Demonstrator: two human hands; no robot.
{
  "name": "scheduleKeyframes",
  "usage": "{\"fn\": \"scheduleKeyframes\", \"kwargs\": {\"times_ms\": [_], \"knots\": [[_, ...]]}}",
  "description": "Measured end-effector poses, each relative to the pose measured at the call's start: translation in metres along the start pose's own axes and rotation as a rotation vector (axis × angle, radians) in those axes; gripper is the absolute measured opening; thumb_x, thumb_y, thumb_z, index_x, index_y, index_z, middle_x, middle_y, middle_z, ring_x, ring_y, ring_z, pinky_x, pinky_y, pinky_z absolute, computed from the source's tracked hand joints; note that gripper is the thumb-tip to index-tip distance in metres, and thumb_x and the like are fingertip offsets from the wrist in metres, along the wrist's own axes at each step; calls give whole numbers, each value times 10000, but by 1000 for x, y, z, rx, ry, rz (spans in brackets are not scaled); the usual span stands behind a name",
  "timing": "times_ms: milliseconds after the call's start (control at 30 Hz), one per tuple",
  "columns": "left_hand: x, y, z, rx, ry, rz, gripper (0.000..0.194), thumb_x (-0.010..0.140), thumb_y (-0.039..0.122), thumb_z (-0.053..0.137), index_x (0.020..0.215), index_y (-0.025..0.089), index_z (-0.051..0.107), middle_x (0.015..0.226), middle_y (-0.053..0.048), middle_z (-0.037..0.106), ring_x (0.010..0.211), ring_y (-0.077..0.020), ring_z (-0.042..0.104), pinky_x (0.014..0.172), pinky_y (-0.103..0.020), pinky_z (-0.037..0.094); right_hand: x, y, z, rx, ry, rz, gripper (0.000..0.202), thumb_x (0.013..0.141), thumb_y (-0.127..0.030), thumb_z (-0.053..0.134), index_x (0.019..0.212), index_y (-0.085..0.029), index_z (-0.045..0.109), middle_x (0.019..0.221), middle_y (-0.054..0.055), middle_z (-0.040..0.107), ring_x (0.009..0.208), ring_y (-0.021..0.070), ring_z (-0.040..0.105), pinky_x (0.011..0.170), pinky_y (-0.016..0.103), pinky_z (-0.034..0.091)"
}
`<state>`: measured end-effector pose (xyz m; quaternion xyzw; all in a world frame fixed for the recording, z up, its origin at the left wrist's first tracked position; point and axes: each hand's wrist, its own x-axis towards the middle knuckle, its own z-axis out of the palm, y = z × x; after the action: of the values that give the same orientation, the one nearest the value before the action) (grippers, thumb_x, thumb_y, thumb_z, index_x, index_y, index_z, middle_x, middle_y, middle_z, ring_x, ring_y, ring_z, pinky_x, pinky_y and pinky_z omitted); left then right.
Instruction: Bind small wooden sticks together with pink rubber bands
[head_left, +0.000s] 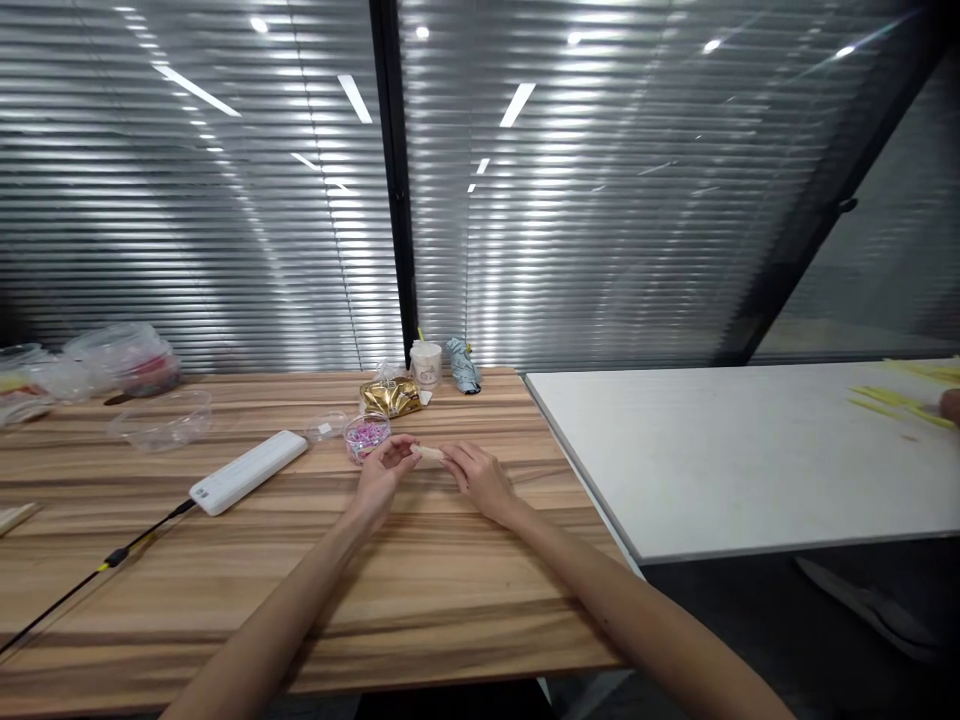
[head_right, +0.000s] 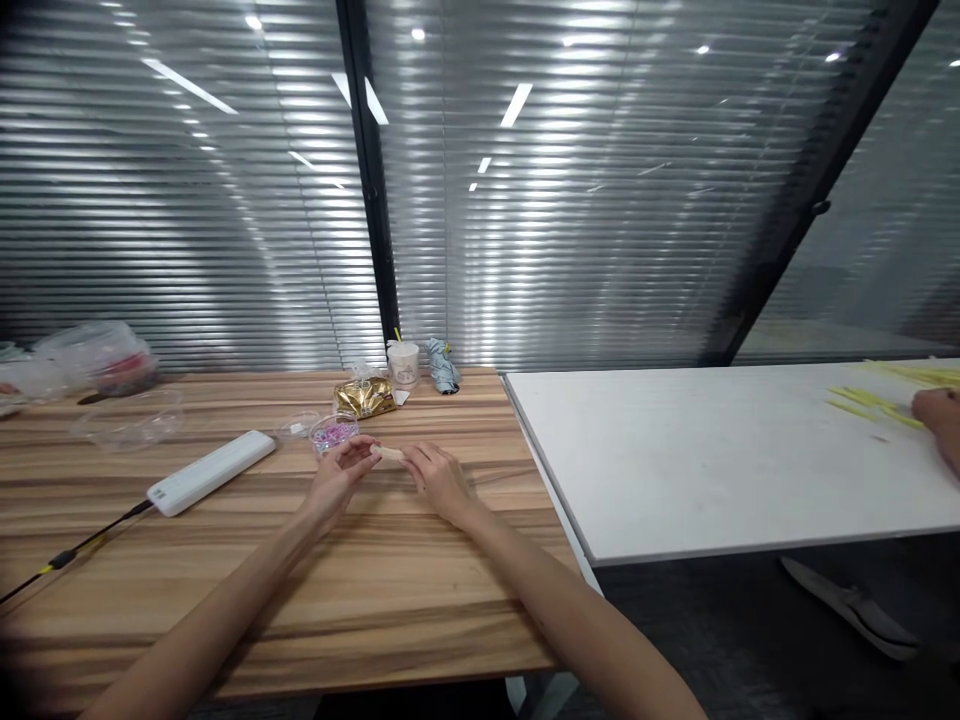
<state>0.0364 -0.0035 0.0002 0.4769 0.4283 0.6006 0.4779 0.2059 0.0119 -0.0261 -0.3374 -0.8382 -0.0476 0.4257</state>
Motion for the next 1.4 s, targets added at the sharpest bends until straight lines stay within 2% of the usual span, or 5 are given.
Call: {"fn": "scheduleKeyframes", "kwargs": {"times_ms": [233, 400, 733, 933, 1400], "knots": [[-1, -2, -1, 28, -44, -25, 362, 552, 248, 738, 880, 165, 609, 963, -45, 618, 911, -162, 542, 844, -271, 397, -1, 0, 0, -29, 91, -20, 200, 883, -197, 410, 967, -163, 588, 824, 64, 618, 763, 155, 573, 661, 260, 464], [-1, -5, -1, 94, -49, -53, 405, 537, 282, 752, 900, 165, 616, 793, -18, 617, 810, -160, 552, 775, -271, 417, -2, 0, 2, -33, 110, -21, 207, 883, -195, 413, 972, -162, 597, 840, 62, 625, 772, 150, 577, 669, 254, 463], [-1, -6, 0, 106, -35, -63, 388, 476, 325, 771, 782, 141, 619, 758, -26, 645, 753, -165, 576, 744, -286, 438, -1, 1, 1, -20, 93, -4, 199, 876, -193, 430, 996, -173, 587, 920, 62, 620, 827, 146, 574, 699, 247, 458], [-1, -6, 0, 109, -3, -46, 377, 588, 408, 693, 836, 128, 641, 793, -60, 659, 756, -172, 597, 761, -308, 452, 0, -2, -1, -47, 89, 3, 200, 880, -191, 423, 997, -184, 585, 902, 57, 622, 801, 144, 579, 674, 240, 450], [4, -8, -4, 264, 51, 55, 293, 603, 391, 676, 728, 128, 638, 630, -21, 632, 597, -137, 574, 627, -260, 457, -1, -1, 0, 20, 64, 21, 205, 886, -217, 409, 1006, -181, 571, 922, 65, 626, 810, 152, 579, 689, 255, 453]]}}
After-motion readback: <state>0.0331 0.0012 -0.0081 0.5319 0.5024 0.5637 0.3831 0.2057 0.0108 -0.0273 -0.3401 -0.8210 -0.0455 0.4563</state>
